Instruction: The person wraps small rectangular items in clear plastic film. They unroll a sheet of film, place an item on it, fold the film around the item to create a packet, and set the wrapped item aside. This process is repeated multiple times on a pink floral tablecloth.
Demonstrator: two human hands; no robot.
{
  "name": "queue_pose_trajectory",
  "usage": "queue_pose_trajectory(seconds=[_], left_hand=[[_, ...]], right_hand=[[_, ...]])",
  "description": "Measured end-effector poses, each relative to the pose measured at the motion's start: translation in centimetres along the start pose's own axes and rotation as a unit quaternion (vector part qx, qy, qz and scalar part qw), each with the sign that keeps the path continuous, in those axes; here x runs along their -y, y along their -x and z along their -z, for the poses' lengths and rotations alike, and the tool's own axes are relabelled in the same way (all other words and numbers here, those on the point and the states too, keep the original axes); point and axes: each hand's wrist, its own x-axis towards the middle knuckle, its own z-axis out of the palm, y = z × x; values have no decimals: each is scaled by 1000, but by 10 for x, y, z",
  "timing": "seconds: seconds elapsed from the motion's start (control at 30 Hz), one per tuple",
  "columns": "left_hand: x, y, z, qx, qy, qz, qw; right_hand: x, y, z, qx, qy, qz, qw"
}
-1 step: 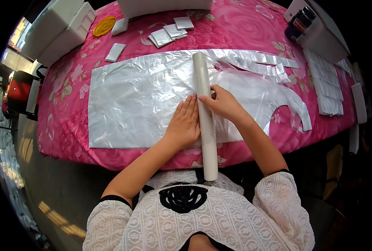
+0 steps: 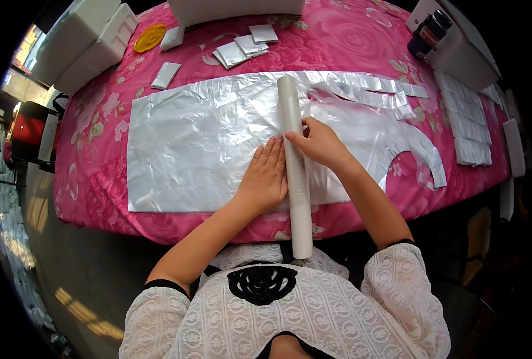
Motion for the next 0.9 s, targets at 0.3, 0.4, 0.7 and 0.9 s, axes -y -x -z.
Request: queue_pose_trajectory(seconds=[0.3, 0.4, 0.7, 0.9], left_hand=[[0, 1, 1, 2, 9, 2, 1000], [-2, 0, 3, 9, 5, 0, 1000], [-2, 0, 2, 6, 1, 3, 1000], [0, -1, -2, 2, 2, -1, 1000]], right_hand=[[-9, 3, 12, -46, 359, 87, 928], [-43, 16, 31, -108, 403, -61, 907], [-34, 29, 58, -187, 276, 84, 939], [-10, -25, 16, 88, -90, -32, 992]])
